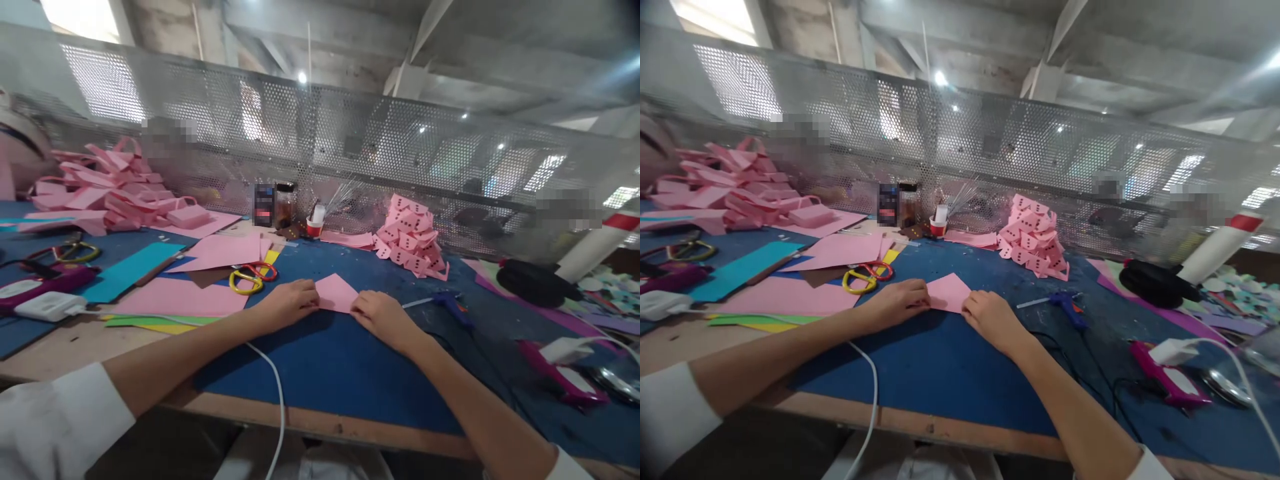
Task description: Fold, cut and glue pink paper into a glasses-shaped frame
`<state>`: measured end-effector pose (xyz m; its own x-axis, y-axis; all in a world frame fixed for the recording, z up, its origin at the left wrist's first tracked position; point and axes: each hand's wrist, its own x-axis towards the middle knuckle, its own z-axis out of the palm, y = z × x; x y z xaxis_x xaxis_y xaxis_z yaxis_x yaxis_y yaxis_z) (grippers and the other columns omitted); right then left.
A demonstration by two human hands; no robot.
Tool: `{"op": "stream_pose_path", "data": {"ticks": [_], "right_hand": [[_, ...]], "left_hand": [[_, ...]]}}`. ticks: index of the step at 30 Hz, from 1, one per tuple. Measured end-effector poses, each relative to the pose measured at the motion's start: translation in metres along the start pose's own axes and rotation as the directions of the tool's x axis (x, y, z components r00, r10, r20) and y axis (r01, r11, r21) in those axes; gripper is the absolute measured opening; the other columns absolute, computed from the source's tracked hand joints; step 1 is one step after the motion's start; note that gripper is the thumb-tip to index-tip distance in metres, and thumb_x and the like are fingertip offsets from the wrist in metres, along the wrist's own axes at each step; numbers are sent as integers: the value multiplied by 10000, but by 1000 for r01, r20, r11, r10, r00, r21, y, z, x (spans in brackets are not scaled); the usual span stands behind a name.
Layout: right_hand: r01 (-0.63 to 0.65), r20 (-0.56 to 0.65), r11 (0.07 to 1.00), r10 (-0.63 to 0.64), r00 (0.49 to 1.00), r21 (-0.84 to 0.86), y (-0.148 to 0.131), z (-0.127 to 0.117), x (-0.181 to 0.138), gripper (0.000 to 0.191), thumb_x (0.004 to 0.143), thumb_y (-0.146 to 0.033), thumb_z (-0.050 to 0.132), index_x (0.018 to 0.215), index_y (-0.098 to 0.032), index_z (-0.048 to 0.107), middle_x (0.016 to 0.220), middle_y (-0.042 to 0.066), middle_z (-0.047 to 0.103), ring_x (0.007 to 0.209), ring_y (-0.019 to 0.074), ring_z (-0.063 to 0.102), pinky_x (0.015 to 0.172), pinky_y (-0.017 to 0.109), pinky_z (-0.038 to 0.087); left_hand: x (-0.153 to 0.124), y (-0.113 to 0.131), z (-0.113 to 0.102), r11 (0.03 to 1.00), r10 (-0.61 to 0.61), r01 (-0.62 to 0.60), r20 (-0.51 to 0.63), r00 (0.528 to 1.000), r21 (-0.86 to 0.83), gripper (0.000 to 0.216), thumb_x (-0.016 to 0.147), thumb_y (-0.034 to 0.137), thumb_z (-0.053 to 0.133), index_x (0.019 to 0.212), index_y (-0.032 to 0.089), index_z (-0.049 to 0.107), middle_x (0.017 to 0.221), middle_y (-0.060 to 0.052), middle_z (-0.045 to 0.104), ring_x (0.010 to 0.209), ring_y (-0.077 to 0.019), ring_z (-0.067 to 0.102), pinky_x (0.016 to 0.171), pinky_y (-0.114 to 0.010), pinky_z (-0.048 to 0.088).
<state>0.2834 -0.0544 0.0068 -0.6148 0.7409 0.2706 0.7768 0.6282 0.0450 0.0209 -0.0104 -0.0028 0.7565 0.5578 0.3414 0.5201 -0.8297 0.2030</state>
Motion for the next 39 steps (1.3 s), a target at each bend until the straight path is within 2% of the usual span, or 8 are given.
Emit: {"op": "stream_pose_path", "data": {"ticks": [8, 16, 25, 33, 39], "right_hand": [[-22, 9, 999, 22, 1000, 27, -3, -4, -2, 126, 913, -178, 513, 850, -180, 622, 869, 35, 606, 790, 150, 537, 716, 272, 371], [-101, 35, 987, 97, 995, 127, 2, 1, -2, 112, 929, -211, 509, 884, -178, 606, 872, 33, 587, 818, 149, 543, 746, 264, 391], [-102, 56, 971, 92, 994, 218, 4, -1, -4, 89, 907, -271, 585, 912, -192, 626, 905, 29, 608, 861, 155, 555, 783, 271, 399], [-125, 86, 958, 106, 991, 259, 3, -3, -2, 124, 936, -240, 531, 906, -188, 639, 913, 32, 627, 863, 152, 564, 779, 261, 392], [-206, 122, 935, 177, 977, 289, 5, 0, -2, 151, 940, -271, 513, 912, -185, 634, 915, 47, 624, 849, 159, 574, 747, 261, 388]], "left_hand": [[0, 4, 5, 997, -10, 10, 1, 1000, 82, 184, 937, 250, 466, 887, 178, 627, 892, -52, 611, 845, -172, 571, 733, -268, 418], [1, -1, 9, 997, -77, 77, -18, 997, 14, 188, 933, 290, 481, 880, 171, 615, 899, -56, 616, 863, -175, 576, 753, -268, 429], [-2, -3, 8, 993, -98, 96, -26, 995, -69, 217, 912, 331, 495, 846, 167, 621, 840, -46, 597, 787, -164, 561, 689, -255, 419], [-3, 0, 6, 990, -121, 120, -11, 993, -71, 230, 924, 331, 475, 859, 170, 626, 870, -51, 609, 809, -169, 572, 703, -258, 421], [-1, -4, 7, 975, -184, 181, -10, 983, -129, 235, 910, 353, 514, 853, 165, 643, 841, -48, 635, 772, -173, 582, 686, -258, 412]]}}
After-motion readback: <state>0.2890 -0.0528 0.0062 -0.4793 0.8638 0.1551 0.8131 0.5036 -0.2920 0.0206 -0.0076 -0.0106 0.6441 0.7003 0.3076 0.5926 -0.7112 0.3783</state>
